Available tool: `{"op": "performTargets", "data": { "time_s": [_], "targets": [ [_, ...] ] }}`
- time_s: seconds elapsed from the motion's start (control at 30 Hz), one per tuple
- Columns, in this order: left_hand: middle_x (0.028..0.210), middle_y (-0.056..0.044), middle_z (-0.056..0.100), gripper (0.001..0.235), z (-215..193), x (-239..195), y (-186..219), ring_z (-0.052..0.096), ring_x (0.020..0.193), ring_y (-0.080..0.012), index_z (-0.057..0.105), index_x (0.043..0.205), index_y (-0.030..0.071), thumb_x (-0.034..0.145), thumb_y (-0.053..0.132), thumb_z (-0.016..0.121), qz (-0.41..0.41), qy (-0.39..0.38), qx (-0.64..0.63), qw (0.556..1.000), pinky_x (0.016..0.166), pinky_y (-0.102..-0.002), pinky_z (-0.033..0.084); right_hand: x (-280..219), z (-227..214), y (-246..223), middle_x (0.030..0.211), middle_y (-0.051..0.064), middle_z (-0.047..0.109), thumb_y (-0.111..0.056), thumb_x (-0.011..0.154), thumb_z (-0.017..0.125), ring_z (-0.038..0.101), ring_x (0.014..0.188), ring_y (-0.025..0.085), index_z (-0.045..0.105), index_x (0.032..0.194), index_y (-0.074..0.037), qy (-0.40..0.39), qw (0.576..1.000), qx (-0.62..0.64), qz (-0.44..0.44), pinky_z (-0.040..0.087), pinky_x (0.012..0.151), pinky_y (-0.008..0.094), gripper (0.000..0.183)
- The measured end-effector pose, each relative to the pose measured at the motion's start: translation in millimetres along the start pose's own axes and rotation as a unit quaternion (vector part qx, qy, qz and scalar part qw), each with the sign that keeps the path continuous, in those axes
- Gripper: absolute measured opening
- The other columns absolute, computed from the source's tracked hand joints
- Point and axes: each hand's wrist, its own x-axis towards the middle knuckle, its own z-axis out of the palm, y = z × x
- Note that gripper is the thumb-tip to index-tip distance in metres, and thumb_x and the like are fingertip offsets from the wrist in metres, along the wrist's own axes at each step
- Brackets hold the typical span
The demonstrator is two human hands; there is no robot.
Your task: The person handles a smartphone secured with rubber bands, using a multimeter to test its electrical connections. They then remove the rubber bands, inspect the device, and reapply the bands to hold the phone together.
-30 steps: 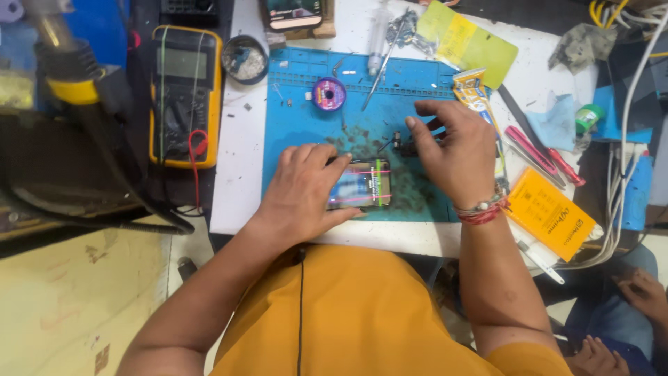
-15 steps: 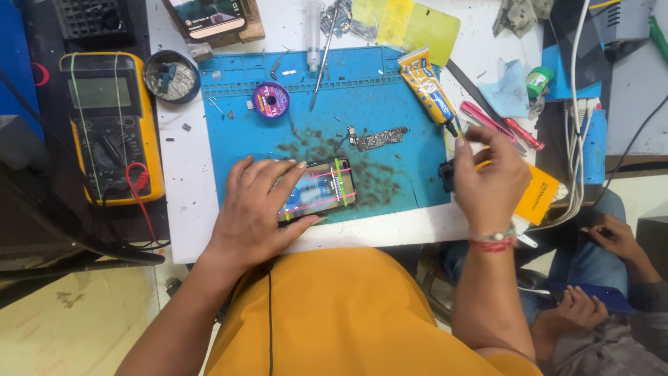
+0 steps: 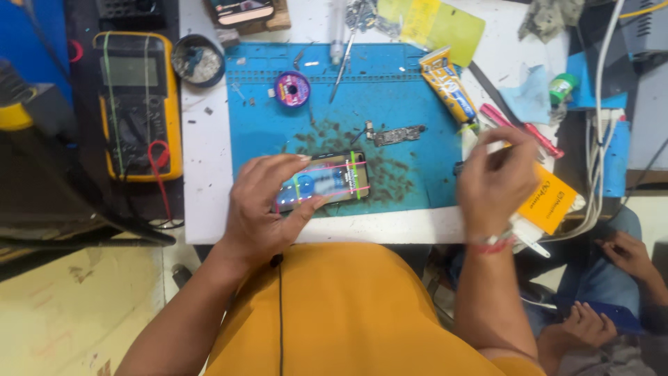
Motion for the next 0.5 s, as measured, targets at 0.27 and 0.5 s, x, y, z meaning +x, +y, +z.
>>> {"op": "performTargets", "data": {
  "time_s": [0.27, 0.5],
  "targets": [
    [0.099, -0.012, 0.075, 0.017, 11, 14, 12, 0.072, 0.084, -0.0249, 0.071, 0.106, 0.004, 0.091, 0.006, 0.078, -0.012, -0.082, -0.145, 0.986, 0.073, -0.033, 0.055, -27, 14, -93, 0.1, 0.016, 0.066, 0.01, 0.088, 0.063, 0.069, 0.083, 0.035, 0.066, 0.116, -0.002, -0.179, 0.951, 0.159, -0.195, 0.052, 0.074, 0.036, 0.03],
    [0.093, -0.011, 0.074, 0.004, 12, 19, 18, 0.073, 0.079, -0.0247, 0.074, 0.096, 0.007, 0.092, 0.006, 0.074, 0.004, -0.077, -0.128, 0.989, 0.069, -0.035, 0.056, -16, -23, -84, 0.101, 0.006, 0.074, 0.005, 0.081, 0.051, 0.064, 0.113, 0.032, 0.067, 0.08, -0.011, -0.304, 0.697, 0.649, 0.038, 0.026, 0.127, 0.051, 0.022]
  ]
}}
